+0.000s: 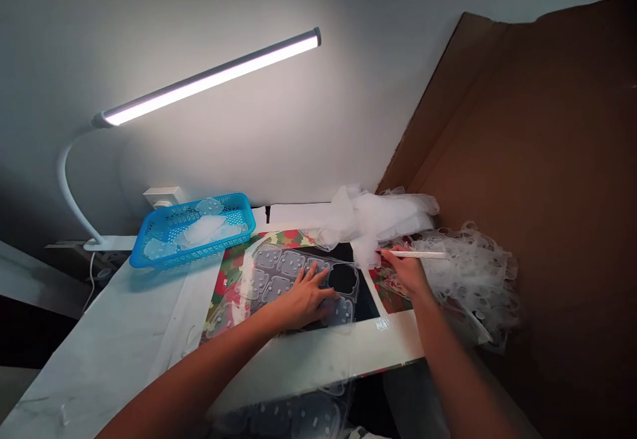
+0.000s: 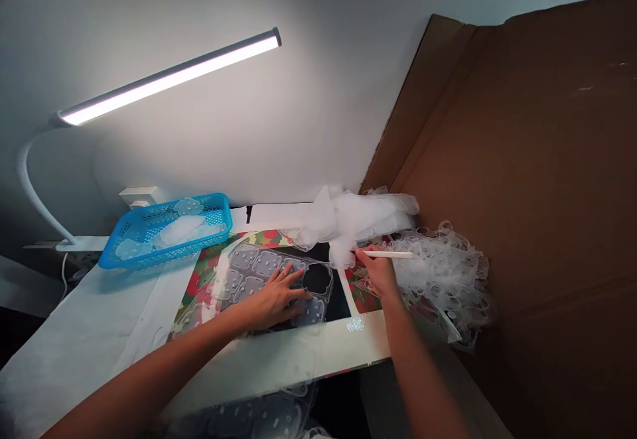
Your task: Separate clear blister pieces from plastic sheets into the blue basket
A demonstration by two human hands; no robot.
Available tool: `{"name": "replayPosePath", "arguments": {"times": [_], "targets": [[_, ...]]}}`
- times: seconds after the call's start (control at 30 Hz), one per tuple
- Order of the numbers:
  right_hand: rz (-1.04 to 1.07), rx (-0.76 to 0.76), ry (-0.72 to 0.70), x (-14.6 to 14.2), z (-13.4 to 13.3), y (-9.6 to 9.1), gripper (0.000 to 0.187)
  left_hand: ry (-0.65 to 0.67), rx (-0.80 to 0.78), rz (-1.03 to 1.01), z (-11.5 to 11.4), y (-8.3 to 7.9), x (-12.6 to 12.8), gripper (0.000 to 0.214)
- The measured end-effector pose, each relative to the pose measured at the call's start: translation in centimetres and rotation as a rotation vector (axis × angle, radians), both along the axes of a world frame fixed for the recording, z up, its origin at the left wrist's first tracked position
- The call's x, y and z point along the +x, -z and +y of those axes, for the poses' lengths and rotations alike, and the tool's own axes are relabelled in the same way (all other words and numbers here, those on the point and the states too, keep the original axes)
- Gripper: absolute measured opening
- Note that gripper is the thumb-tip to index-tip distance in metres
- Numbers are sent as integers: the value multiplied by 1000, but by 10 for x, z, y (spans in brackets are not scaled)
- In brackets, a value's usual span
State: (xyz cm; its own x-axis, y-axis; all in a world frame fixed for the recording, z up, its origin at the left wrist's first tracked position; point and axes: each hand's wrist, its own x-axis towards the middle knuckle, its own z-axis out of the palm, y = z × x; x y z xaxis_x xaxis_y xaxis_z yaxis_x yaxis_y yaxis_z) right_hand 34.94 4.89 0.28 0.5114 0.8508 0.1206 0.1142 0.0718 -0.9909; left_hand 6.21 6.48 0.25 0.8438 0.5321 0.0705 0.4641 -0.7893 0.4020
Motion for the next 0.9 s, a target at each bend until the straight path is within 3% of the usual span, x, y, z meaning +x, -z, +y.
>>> {"name": "replayPosePath", "arguments": {"times": [0.1,0.17,0.23,0.33,0.43,0.5,0.6,0.7,0.83,0.9], "targets": [[53,-22,-140,-21,-2,3,38,-7,75,-76,5,2,19,48],[82,-32,-178,-20,1,3,37,34,91,-69,6,8,32,62],[132,6,-105,-2,6,-2,39,50,92,-26,6,15,41,65],[210,118,113,42,12,-18,47,44,86,3,7,23,46,62],[273,182,188,68,7,-34,47,58,-15,-39,13,22,47,61],[341,178,126,60,-2,-41,44,23,-194,-182,19,17,51,53],[446,116,-98,20,-19,-47,38,-128,-609,-524,24,3,59,41],[557,25,-318,-23,-33,-52,32,-196,-886,-682,18,-15,60,60],[617,-40,-449,-53,-40,-54,32,-176,-1401,-902,-2,-41,41,51],[620,-34,-474,-58,-41,-53,31,-197,-1516,-979,-11,-52,27,43]]}}
